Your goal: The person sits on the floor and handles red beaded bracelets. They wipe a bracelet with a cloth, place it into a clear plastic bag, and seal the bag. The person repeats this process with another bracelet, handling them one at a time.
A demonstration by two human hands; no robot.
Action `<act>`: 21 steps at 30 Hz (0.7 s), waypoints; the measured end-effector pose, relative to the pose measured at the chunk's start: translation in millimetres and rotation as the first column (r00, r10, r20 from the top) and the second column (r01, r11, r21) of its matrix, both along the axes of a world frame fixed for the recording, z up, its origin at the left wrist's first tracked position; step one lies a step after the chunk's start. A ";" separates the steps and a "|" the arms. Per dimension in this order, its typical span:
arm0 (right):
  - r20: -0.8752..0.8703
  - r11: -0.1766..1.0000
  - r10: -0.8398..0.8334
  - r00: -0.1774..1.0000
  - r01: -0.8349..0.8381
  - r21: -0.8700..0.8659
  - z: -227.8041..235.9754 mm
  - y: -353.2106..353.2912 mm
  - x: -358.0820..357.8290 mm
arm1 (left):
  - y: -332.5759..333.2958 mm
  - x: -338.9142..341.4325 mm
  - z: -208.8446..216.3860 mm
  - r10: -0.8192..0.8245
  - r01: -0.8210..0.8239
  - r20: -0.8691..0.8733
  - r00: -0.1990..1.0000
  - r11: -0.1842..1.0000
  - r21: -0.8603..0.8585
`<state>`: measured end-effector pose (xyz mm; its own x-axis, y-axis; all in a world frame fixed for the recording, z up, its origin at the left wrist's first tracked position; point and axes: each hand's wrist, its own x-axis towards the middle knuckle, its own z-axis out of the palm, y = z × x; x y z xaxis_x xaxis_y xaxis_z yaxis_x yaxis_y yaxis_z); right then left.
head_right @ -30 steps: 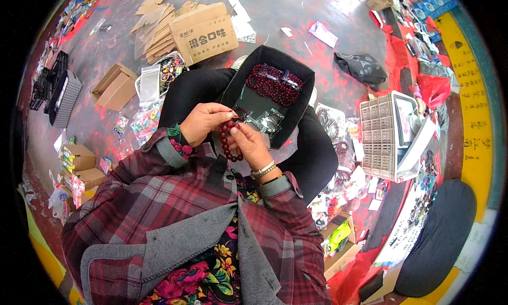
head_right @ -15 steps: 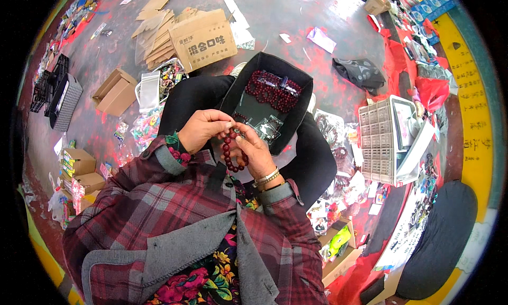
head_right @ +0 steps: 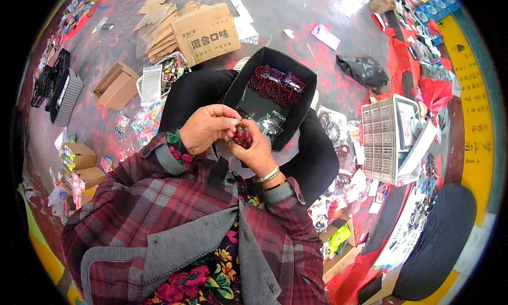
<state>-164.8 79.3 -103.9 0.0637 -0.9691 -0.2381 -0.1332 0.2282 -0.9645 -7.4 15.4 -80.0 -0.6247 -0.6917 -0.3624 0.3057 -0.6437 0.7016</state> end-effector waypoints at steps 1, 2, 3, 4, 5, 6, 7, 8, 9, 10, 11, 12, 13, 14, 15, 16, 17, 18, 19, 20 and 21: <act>0.080 1.000 -0.020 0.997 0.020 0.003 -1.5 -0.2 0.0 | -0.4 0.7 -0.2 0.017 -0.017 -0.008 1.000 1.000 0.004; 0.159 0.999 -0.039 0.987 0.038 0.009 -4.7 -0.9 -0.3 | -1.2 0.9 -1.0 0.036 -0.035 -0.017 0.999 0.999 0.008; 0.241 0.999 -0.044 0.969 0.041 0.018 -7.8 -2.5 3.4 | -0.9 5.3 -1.9 0.068 -0.068 -0.021 0.997 0.998 0.014; 0.134 0.995 -0.051 0.990 0.063 -0.080 -7.6 -4.0 5.1 | -0.7 6.3 -2.2 0.087 -0.086 -0.019 0.996 0.996 0.015; 0.268 0.995 -0.094 0.959 0.082 0.056 -1.4 0.5 0.3 | -0.3 4.1 -1.7 0.107 -0.107 -0.018 0.994 0.994 0.016; 0.258 0.994 -0.099 0.961 0.107 -0.016 -2.1 0.2 3.2 | -0.1 5.4 2.6 0.109 -0.109 0.022 0.994 0.994 0.005; 0.248 0.987 -0.106 0.963 0.133 -0.094 -1.6 -1.2 5.0 | -0.9 4.9 3.2 0.109 -0.110 0.013 0.994 0.994 0.014; 0.131 0.971 -0.070 0.989 0.098 -0.217 -7.0 -1.9 1.8 | -0.4 5.0 1.6 0.106 -0.106 -0.017 0.994 0.994 0.006; 0.011 0.938 -0.055 0.998 0.056 -0.341 -14.9 -3.3 -2.5 | -1.2 4.9 -0.4 0.096 -0.096 -0.048 0.994 0.995 -0.008; 0.066 0.969 -0.024 0.998 0.039 -0.243 -17.2 -1.7 -5.2 | -0.7 4.9 -0.3 0.080 -0.081 -0.040 0.996 0.997 -0.013; 0.120 0.990 0.002 0.993 0.015 -0.142 -18.3 -0.6 -5.0 | -0.3 6.3 -0.4 0.065 -0.066 -0.031 0.997 0.998 -0.017; 0.198 1.000 -0.002 0.980 0.006 -0.019 -16.2 1.4 -3.9 | 0.3 5.6 -2.0 0.076 -0.077 -0.052 0.996 0.997 -0.023; 0.234 0.999 0.034 0.972 -0.042 0.029 -14.3 0.9 -2.0 | 0.7 8.3 -1.4 0.085 -0.087 -0.063 0.994 0.996 -0.030; 0.243 0.996 0.079 0.967 -0.085 0.013 -15.8 -0.2 0.1 | 0.3 10.8 -0.7 0.095 -0.098 -0.059 0.994 0.994 -0.047; 0.247 0.993 0.118 0.962 -0.122 0.001 -14.1 -2.5 2.6 | -0.5 11.2 -1.3 0.098 -0.102 -0.061 0.993 0.993 -0.061; 0.251 0.987 0.153 0.956 -0.162 0.015 -4.5 -5.0 7.4 | -2.3 13.6 -0.5 0.102 -0.108 -0.079 0.992 0.992 -0.071; 0.277 0.988 0.146 0.950 -0.156 0.012 -5.6 -7.0 12.3 | -4.3 15.7 -1.1 0.097 -0.103 -0.072 0.993 0.991 -0.085; 0.304 0.988 0.140 0.942 -0.151 0.013 -7.0 -6.9 15.6 | -5.7 17.5 -2.3 0.094 -0.100 -0.065 0.994 0.990 -0.098; 0.331 0.989 0.134 0.934 -0.147 0.014 -7.9 -7.4 18.2 | -7.3 20.3 -4.3 0.091 -0.097 -0.057 0.994 0.989 -0.110; 0.289 0.984 0.144 0.946 -0.168 0.060 -6.2 -9.0 20.6 | -10.3 24.4 -10.5 0.037 -0.040 -0.025 0.999 0.989 -0.143; 0.304 0.981 0.128 0.944 -0.165 0.100 -7.0 -10.2 21.6 | -15.3 30.3 -12.1 0.026 -0.024 0.006 1.000 0.981 -0.193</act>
<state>-143.2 69.1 -110.8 0.2877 -0.9086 -0.3030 0.1118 0.3460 -0.9315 22.9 0.1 -92.1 -0.6039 -0.7645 -0.2256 0.3134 -0.4879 0.8147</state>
